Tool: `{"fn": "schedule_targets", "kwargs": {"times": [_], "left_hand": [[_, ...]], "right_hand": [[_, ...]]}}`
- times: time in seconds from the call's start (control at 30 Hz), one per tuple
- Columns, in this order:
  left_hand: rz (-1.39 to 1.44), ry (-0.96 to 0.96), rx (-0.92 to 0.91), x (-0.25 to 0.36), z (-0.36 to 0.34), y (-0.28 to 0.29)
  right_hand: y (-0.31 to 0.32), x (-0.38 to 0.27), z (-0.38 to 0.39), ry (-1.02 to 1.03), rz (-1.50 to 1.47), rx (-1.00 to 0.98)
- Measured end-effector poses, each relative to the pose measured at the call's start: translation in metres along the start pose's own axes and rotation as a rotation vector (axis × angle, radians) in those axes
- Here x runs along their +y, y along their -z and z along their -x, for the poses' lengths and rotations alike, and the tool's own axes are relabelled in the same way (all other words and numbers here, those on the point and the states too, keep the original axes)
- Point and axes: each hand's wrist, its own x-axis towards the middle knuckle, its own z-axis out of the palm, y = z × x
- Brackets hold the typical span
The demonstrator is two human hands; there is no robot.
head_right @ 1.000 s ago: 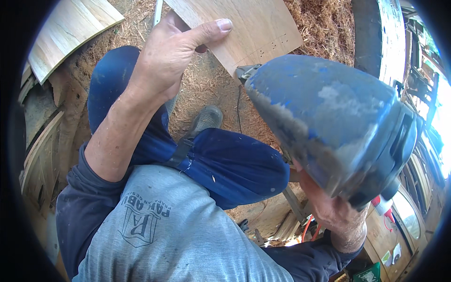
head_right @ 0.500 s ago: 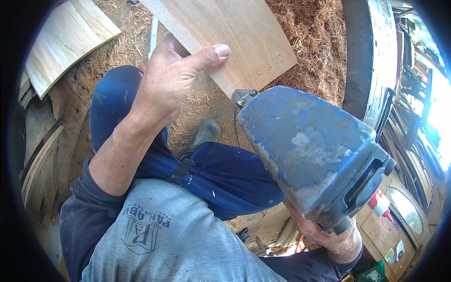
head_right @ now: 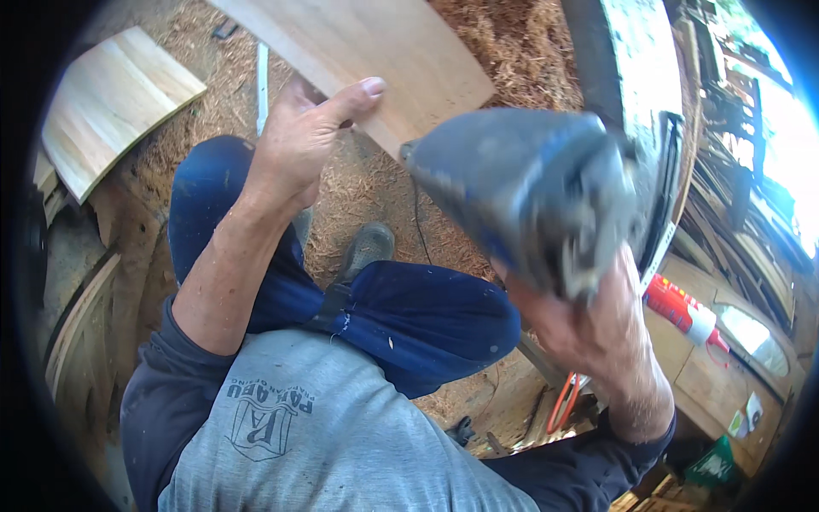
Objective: The person joins wooden panels to form a box structure using glue and a pneumatic nail gun.
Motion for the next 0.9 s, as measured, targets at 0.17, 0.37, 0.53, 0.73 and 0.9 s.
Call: {"fn": "schedule_targets", "kwargs": {"times": [0.17, 0.37, 0.53, 0.73, 0.9], "left_hand": [[-0.023, -0.005, 0.027, 0.003, 0.000, -0.001], [0.058, 0.015, -0.025, 0.005, -0.005, 0.002], [0.015, 0.028, -0.010, 0.006, -0.002, 0.003], [-0.083, 0.043, 0.022, 0.006, -0.004, 0.003], [-0.016, -0.023, 0.021, -0.001, -0.005, 0.001]], "right_hand": [[0.010, 0.003, -0.007, -0.595, -0.604, 0.029], [0.014, 0.013, -0.012, -0.553, -0.626, 0.122], [0.012, 0.014, -0.013, -0.552, -0.658, 0.104], [0.009, 0.012, -0.021, -0.520, -0.660, 0.094], [0.006, 0.010, -0.024, -0.526, -0.655, 0.085]]}}
